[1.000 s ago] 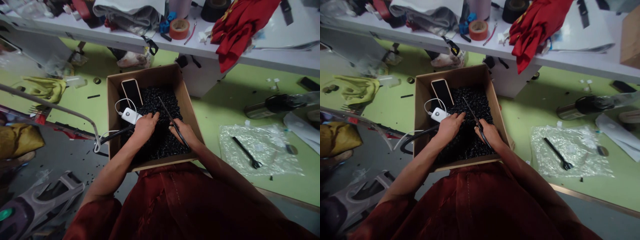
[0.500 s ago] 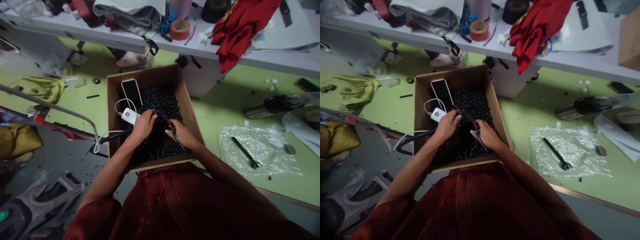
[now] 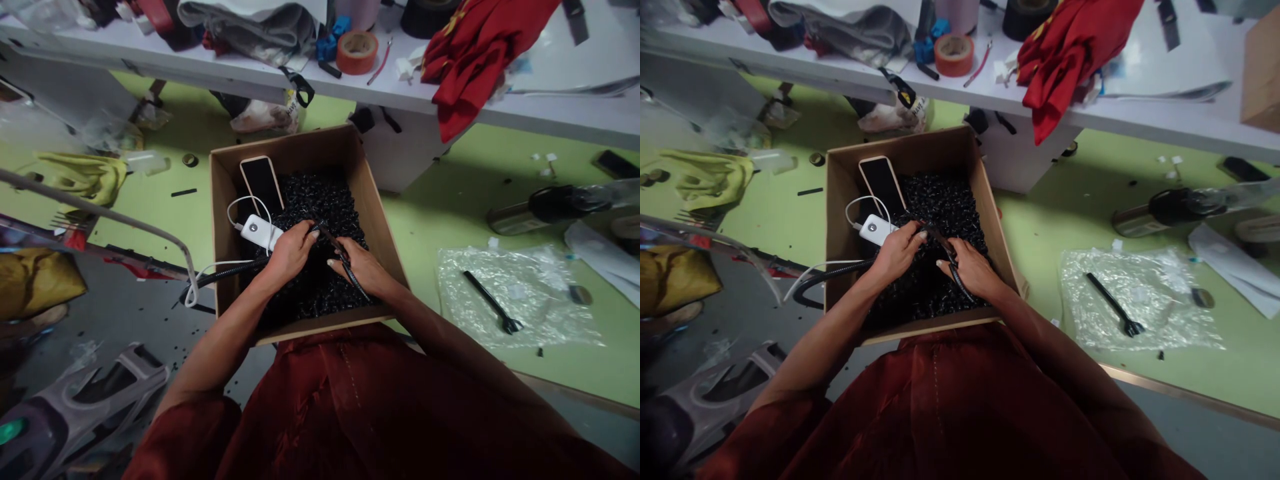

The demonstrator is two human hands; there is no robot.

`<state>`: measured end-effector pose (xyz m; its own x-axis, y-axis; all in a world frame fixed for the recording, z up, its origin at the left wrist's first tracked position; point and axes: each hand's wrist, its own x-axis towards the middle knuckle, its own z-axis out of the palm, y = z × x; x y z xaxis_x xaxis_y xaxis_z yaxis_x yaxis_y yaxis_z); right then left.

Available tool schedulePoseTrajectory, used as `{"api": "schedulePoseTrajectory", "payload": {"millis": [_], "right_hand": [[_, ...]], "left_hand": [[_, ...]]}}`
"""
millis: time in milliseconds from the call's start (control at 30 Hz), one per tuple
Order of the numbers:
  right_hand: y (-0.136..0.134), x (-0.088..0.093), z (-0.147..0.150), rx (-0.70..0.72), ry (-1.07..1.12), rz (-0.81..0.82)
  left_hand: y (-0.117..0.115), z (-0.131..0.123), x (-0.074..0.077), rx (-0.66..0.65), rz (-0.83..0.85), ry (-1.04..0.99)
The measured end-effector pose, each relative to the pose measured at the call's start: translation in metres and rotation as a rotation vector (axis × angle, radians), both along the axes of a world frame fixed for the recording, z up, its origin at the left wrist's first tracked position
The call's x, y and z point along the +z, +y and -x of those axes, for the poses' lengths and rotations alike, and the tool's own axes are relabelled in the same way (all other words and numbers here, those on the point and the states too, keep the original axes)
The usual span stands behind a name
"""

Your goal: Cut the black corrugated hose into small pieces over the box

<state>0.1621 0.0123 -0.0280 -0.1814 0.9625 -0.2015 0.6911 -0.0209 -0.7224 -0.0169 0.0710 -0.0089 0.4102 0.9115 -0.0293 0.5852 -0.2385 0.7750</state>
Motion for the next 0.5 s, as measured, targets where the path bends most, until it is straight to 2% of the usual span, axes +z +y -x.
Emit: {"api": "schedulePoseTrajectory", "payload": {"millis": [500], "right_hand": [[-0.0001, -0.0015, -0.0042, 0.005, -0.159, 0.018]], "left_hand": [[0.001, -0.0022, -0.01, -0.022, 0.04, -0.022]]}}
